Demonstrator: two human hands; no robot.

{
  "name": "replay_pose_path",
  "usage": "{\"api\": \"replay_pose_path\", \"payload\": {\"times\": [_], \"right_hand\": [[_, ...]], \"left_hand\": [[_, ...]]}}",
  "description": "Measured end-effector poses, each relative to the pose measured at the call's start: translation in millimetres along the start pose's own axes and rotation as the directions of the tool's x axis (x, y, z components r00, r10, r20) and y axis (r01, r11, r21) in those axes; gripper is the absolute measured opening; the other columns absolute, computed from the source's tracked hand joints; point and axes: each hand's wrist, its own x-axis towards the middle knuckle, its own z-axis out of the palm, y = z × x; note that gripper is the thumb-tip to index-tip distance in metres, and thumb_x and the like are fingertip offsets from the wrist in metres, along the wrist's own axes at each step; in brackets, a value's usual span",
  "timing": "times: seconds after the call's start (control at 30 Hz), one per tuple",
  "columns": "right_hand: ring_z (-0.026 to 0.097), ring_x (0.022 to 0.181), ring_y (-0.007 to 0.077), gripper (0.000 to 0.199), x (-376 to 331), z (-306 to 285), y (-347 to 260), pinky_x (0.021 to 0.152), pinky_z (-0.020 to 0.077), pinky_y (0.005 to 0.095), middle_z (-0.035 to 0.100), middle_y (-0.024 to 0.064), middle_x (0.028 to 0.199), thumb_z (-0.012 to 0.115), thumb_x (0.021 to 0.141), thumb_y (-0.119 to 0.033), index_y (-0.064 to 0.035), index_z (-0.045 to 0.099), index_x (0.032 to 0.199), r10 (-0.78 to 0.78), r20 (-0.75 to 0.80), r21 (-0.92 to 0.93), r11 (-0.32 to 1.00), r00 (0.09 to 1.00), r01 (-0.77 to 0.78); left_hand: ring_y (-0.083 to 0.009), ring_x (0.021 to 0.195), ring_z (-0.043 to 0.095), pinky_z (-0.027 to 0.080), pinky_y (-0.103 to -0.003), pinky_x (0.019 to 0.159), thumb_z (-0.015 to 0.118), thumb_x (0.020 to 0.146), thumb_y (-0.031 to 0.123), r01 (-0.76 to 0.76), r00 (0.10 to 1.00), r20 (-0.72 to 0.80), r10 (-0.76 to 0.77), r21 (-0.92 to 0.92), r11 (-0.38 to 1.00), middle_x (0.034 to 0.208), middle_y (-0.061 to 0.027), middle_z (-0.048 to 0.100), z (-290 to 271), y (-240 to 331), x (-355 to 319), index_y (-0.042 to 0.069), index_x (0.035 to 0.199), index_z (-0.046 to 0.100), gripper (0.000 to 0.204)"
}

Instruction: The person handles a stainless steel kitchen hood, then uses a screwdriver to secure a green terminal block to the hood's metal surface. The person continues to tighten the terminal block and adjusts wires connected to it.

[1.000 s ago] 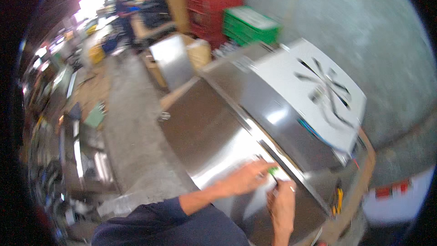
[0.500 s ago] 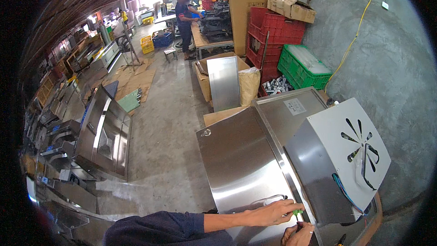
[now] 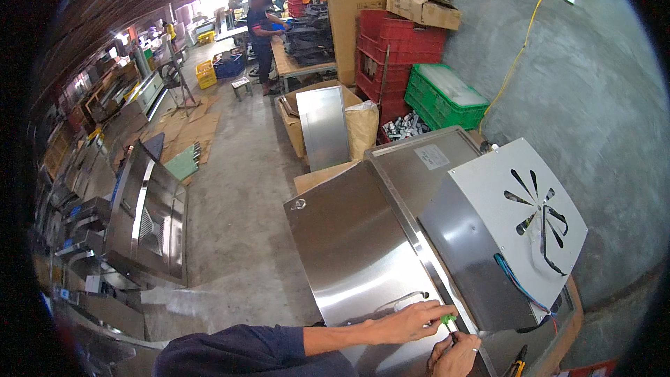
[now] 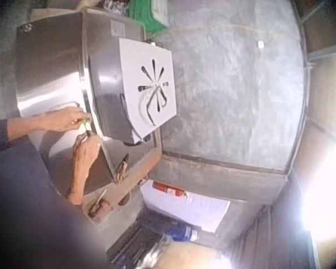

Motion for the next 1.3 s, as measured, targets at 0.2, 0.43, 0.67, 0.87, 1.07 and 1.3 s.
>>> {"api": "replay_pose_path", "payload": {"times": [0.2, 0.43, 0.67, 0.87, 1.07, 1.3], "right_hand": [[0.058, 0.095, 0.0426, 0.015, -7.8, 10.6, 21.7, 0.079, 0.0479, 0.0496, 0.056, 0.0227, 0.098, 0.061, 0.097, -0.007, 0.0035, 0.056, 0.107, -0.054, 0.034, -0.185, 0.981, 0.998, 0.059], [0.059, 0.087, 0.0421, 0.014, -0.6, -3.3, 4.5, 0.075, 0.0487, 0.0503, 0.058, 0.0217, 0.092, 0.066, 0.093, -0.007, 0.0013, 0.057, 0.099, -0.061, -0.031, -0.108, 0.992, 0.998, 0.057], [0.059, 0.073, 0.0355, 0.012, 4.8, 3.9, 7.1, 0.068, 0.0489, 0.0482, 0.057, 0.0174, 0.084, 0.067, 0.098, -0.012, -0.0037, 0.059, 0.096, -0.124, 0.007, -0.178, 0.976, 0.992, 0.124], [0.059, 0.077, 0.0294, 0.016, 10.5, -3.2, 4.6, 0.069, 0.0479, 0.0402, 0.058, 0.0112, 0.086, 0.070, 0.092, -0.009, -0.0033, 0.059, 0.100, -0.143, -0.063, -0.070, 0.988, 0.988, 0.139], [0.060, 0.071, 0.0263, 0.016, 6.2, 0.8, 8.0, 0.063, 0.0502, 0.0378, 0.058, 0.0100, 0.082, 0.072, 0.096, -0.015, -0.0057, 0.058, 0.095, -0.153, -0.067, -0.152, 0.978, 0.986, 0.142], [0.062, 0.067, 0.0273, 0.016, 4.0, 3.4, 3.2, 0.063, 0.0509, 0.0374, 0.061, 0.0109, 0.080, 0.069, 0.100, -0.019, -0.0066, 0.060, 0.095, -0.065, -0.043, -0.120, 0.991, 0.997, 0.060]], "left_hand": [[-0.0316, 0.081, 0.062, 0.051, -0.043, 0.074, 0.060, 0.093, -0.004, 0.022, 1.000, 0.009, -0.022, -0.014, 1.000, 0.093, -0.0191, 0.062, -8.9, 8.8, 4.5, -0.003, 0.142, 0.056, 0.049], [-0.0310, 0.093, 0.067, 0.055, -0.042, 0.084, 0.062, 0.096, -0.001, 0.073, 0.995, 0.069, -0.074, 0.017, 0.997, 0.103, -0.0178, 0.067, -5.8, 11.9, 7.6, 0.002, 0.140, 0.059, 0.044], [-0.0220, 0.090, 0.072, 0.060, -0.035, 0.081, 0.067, 0.093, -0.003, 0.061, 0.998, -0.027, -0.058, 0.089, 0.994, 0.105, -0.0165, 0.072, -23.3, 9.0, 9.0, 0.003, 0.129, 0.068, 0.037], [-0.0162, 0.085, 0.069, 0.056, -0.033, 0.082, 0.069, 0.089, -0.003, 0.116, 0.992, 0.032, -0.120, 0.096, 0.989, 0.095, -0.0115, 0.070, -27.6, 30.5, 21.9, 0.004, 0.131, 0.067, 0.043], [-0.0150, 0.086, 0.067, 0.055, -0.032, 0.084, 0.070, 0.088, -0.003, 0.134, 0.990, 0.037, -0.138, 0.089, 0.987, 0.093, -0.0094, 0.068, -25.0, 30.6, 20.9, 0.004, 0.131, 0.067, 0.043], [-0.0154, 0.085, 0.067, 0.055, -0.032, 0.082, 0.070, 0.088, -0.004, 0.104, 0.993, 0.033, -0.109, 0.123, 0.987, 0.092, -0.0088, 0.067, -32.2, 30.7, 21.3, 0.004, 0.130, 0.068, 0.043]]}}
